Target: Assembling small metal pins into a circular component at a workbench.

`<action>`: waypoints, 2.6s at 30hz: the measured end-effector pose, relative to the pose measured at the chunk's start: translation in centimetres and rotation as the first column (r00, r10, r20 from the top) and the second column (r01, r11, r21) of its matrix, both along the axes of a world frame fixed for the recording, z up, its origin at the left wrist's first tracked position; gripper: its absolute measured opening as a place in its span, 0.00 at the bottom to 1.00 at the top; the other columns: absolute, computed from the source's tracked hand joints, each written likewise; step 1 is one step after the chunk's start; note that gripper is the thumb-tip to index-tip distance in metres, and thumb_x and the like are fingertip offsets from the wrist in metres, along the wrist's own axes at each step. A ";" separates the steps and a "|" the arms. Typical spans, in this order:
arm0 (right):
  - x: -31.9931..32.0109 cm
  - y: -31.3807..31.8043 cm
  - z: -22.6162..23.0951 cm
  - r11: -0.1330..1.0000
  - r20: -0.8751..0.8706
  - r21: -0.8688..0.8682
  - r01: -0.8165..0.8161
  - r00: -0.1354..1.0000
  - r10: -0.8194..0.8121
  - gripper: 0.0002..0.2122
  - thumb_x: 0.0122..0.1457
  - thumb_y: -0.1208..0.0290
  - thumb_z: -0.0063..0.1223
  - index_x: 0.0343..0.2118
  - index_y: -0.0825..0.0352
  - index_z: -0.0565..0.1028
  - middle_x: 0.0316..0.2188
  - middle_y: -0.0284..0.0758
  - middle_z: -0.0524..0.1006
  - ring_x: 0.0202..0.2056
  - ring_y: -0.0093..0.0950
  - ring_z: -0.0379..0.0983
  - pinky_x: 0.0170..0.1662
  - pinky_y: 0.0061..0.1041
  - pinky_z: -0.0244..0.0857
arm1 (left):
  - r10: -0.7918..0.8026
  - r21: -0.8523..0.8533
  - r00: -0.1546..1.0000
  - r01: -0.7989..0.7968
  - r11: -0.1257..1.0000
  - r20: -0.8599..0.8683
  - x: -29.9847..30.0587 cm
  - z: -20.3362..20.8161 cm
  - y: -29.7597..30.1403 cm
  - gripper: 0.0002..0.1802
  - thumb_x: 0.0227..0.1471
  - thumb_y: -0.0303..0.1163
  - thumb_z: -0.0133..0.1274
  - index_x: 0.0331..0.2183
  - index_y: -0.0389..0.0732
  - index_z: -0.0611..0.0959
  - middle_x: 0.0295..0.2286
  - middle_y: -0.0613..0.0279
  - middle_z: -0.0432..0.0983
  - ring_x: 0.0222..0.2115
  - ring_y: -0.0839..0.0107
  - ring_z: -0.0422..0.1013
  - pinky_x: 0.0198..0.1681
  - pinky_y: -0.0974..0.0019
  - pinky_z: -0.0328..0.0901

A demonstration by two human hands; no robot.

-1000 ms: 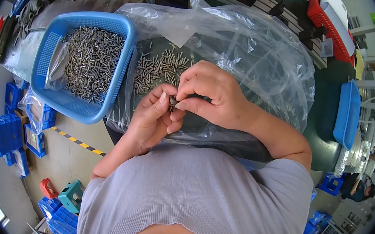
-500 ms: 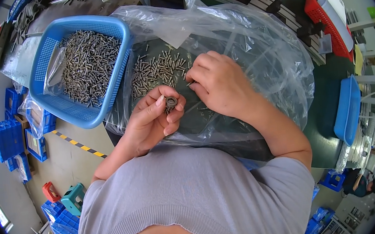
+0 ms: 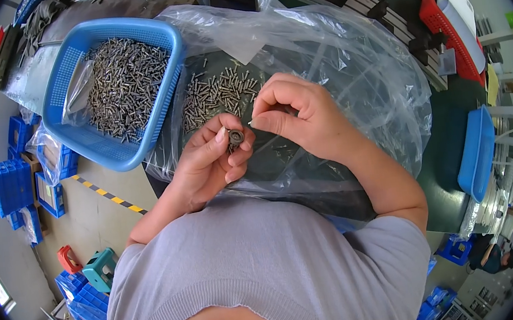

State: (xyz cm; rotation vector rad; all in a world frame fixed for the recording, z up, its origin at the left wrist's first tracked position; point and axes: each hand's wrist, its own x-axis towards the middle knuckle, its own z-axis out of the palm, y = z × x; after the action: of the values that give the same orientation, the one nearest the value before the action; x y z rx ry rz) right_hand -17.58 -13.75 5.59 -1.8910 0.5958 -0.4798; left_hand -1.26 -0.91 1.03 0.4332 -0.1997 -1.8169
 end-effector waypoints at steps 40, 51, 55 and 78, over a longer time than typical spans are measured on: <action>-0.1 0.3 0.2 0.966 0.103 -0.251 -0.067 0.990 0.095 0.06 0.49 0.78 0.59 0.30 0.67 0.75 0.28 0.33 0.72 0.30 0.27 0.70 0.33 0.22 0.63 | 0.002 0.009 0.996 -0.002 1.000 0.084 -0.4 0.4 -0.1 0.13 0.57 0.37 0.49 0.41 0.39 0.73 0.33 0.62 0.71 0.28 0.77 0.64 0.27 0.73 0.61; -1.5 -1.4 0.0 0.798 -0.333 -0.560 -0.221 0.942 0.027 0.08 0.42 0.76 0.60 0.28 0.65 0.75 0.27 0.34 0.72 0.33 0.35 0.70 0.34 0.31 0.65 | -0.001 -0.026 0.999 0.002 1.000 0.035 -0.2 -0.1 -0.1 0.11 0.58 0.36 0.49 0.41 0.41 0.73 0.34 0.60 0.70 0.28 0.76 0.62 0.27 0.73 0.60; -0.8 -1.0 -0.7 0.777 -0.293 -0.604 -0.177 0.956 -0.010 0.09 0.40 0.75 0.61 0.28 0.65 0.75 0.26 0.33 0.71 0.33 0.34 0.69 0.34 0.31 0.65 | -0.016 -0.010 0.999 0.016 1.000 0.031 -0.1 0.1 -0.2 0.11 0.57 0.35 0.49 0.40 0.41 0.73 0.33 0.60 0.70 0.27 0.76 0.62 0.27 0.73 0.59; 0.1 0.9 -0.2 0.984 0.074 0.145 -0.107 0.993 0.097 0.04 0.52 0.75 0.59 0.27 0.68 0.75 0.28 0.31 0.72 0.29 0.20 0.68 0.32 0.18 0.61 | -0.029 0.032 0.995 0.026 0.999 0.091 -0.2 0.4 -0.1 0.11 0.57 0.37 0.50 0.37 0.40 0.72 0.29 0.62 0.71 0.25 0.79 0.62 0.24 0.74 0.57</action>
State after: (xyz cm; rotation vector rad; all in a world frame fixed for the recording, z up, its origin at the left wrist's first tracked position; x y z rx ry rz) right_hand -17.52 -12.80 5.35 -1.7473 0.4753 -0.4185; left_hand -1.44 -1.01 1.47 0.5386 -0.2423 -1.8302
